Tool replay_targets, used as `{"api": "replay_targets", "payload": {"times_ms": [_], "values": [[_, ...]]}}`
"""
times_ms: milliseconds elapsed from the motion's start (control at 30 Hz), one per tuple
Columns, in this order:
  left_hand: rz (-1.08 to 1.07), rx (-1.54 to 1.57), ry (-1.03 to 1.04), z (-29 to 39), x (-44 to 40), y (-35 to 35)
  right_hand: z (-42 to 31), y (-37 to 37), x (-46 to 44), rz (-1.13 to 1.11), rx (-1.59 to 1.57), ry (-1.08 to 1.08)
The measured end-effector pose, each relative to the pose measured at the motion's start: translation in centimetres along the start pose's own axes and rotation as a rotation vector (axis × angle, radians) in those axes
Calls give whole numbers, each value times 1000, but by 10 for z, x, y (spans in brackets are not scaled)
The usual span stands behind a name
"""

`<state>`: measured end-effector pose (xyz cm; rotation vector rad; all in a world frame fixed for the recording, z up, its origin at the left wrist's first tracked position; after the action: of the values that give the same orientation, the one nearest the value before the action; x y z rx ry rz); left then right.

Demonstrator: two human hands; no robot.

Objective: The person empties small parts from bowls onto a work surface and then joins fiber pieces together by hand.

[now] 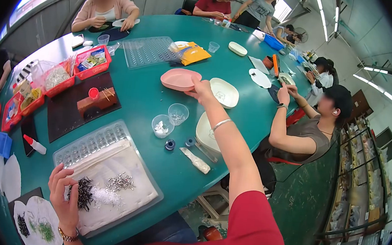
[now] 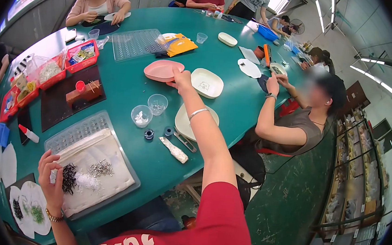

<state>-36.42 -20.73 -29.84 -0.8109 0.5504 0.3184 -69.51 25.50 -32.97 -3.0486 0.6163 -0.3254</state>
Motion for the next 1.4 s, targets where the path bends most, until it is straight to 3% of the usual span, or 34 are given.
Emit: {"api": "replay_targets", "payload": {"times_ms": [167, 433, 600, 700, 900, 1000, 1100, 1233, 1400], "values": [[11, 4, 10, 1, 1, 0, 3, -35, 23, -113, 274, -231], [60, -10, 45, -3, 3, -2, -3, -126, 105, 109, 579, -758], [112, 16, 66, -6, 3, -5, 30, -189, 122, 331, 944, -545], [124, 12, 84, -5, 3, -4, 55, -200, 130, 223, 853, -317], [126, 15, 89, -6, 2, -4, 70, -203, 127, 171, 875, -496], [132, 29, 82, -7, 4, -4, 90, -210, 115, 203, 624, -534], [141, 29, 92, -10, 6, -3, 94, -200, 135, 435, 499, -511], [167, 30, 96, -13, 7, -5, 100, -200, 137, 427, 205, -533], [173, 24, 129, -14, 6, -4, 107, -204, 129, 445, 245, -578]]}}
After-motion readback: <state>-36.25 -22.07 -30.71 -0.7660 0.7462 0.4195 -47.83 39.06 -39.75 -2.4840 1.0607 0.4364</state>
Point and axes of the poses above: each hand's wrist, its own x-axis away from the middle knuckle, its own y-axis out of the palm, z = x × y, the point moved 1 cm from there along -x, towards the middle knuckle, and after that the axes turned 6 degrees about z, right-handed, at the moved point
